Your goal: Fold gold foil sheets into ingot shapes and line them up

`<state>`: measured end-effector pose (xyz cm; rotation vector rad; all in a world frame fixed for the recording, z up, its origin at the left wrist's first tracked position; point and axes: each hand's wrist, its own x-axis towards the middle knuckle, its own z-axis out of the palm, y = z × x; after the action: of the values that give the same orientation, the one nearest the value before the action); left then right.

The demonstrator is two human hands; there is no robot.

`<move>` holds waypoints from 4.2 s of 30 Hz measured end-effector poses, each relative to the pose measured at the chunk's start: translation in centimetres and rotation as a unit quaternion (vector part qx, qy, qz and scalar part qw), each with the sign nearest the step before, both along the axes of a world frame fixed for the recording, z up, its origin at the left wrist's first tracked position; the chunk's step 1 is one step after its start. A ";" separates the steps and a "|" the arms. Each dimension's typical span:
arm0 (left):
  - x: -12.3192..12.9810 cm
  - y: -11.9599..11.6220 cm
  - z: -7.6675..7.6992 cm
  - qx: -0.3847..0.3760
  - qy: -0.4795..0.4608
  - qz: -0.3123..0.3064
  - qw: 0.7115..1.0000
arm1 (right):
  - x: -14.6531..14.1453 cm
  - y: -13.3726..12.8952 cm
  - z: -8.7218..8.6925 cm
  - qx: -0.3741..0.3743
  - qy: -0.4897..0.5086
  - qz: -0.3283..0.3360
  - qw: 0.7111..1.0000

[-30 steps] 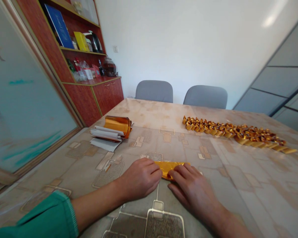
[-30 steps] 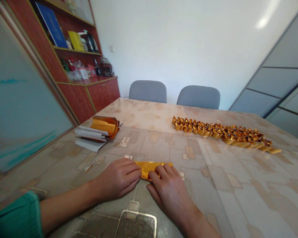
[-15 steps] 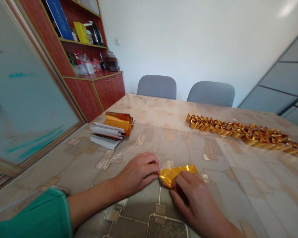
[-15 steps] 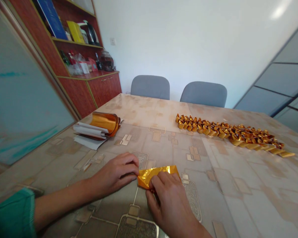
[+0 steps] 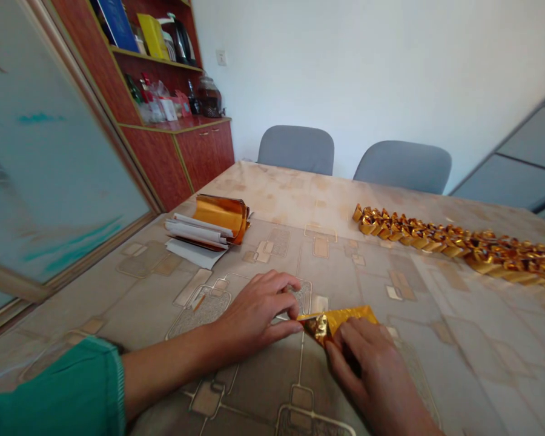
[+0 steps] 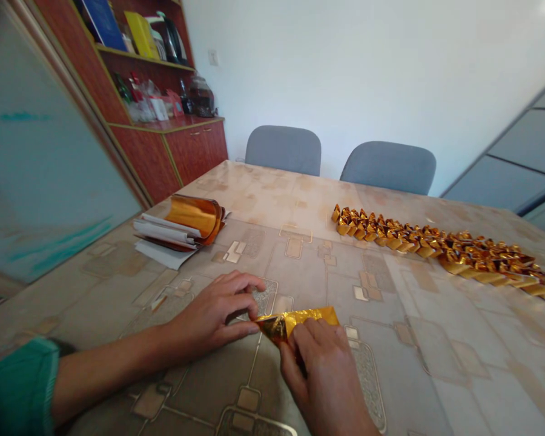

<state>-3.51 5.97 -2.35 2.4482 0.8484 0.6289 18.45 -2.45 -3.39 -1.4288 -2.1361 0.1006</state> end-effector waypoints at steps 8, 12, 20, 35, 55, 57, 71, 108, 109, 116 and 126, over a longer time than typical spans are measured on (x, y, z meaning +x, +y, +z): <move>0.8 0.2 -0.3 0.012 0.026 0.012 1.000 | 0.1 0.0 -0.2 -0.001 -0.010 0.000 1.000; 1.0 0.0 -0.7 0.024 0.026 0.023 0.999 | 0.1 0.0 -0.4 0.008 -0.010 -0.018 1.000; 1.1 0.1 -0.7 0.063 0.027 0.055 0.996 | 0.5 0.1 -0.3 -0.004 -0.043 0.014 0.999; 1.1 -3.0 -0.2 0.220 0.076 -0.127 0.964 | 0.3 0.0 -0.4 -0.046 -0.025 0.008 0.999; 1.2 -4.0 0.3 0.242 0.042 -0.062 0.967 | 0.2 0.2 -0.4 -0.062 -0.060 0.004 0.996; 2.4 -4.7 0.2 0.189 0.052 -0.091 0.976 | 0.4 0.2 0.1 -0.080 -0.033 0.014 0.996; 0.6 -1.6 0.6 0.197 0.093 -0.132 0.967 | 6.3 1.3 1.8 -0.134 0.042 -0.033 0.989; 1.5 -0.5 0.3 0.130 0.029 -0.150 0.980 | 1.7 0.1 2.6 0.000 -0.028 0.214 0.976; 1.5 -0.8 0.7 0.124 0.016 -0.138 0.983 | 1.6 0.1 2.5 0.001 -0.028 0.208 0.978; 0.4 -4.5 2.8 0.060 0.064 -0.127 0.988 | 1.4 -0.5 1.2 -0.038 0.003 0.136 0.990; 1.3 -5.3 0.9 0.196 0.090 -0.092 0.972 | 1.2 -0.7 2.5 -0.104 0.006 0.164 0.981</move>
<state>-2.24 0.65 -1.42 2.9358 0.5954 0.5541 19.64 -3.11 -0.87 -1.1652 -2.3906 0.4667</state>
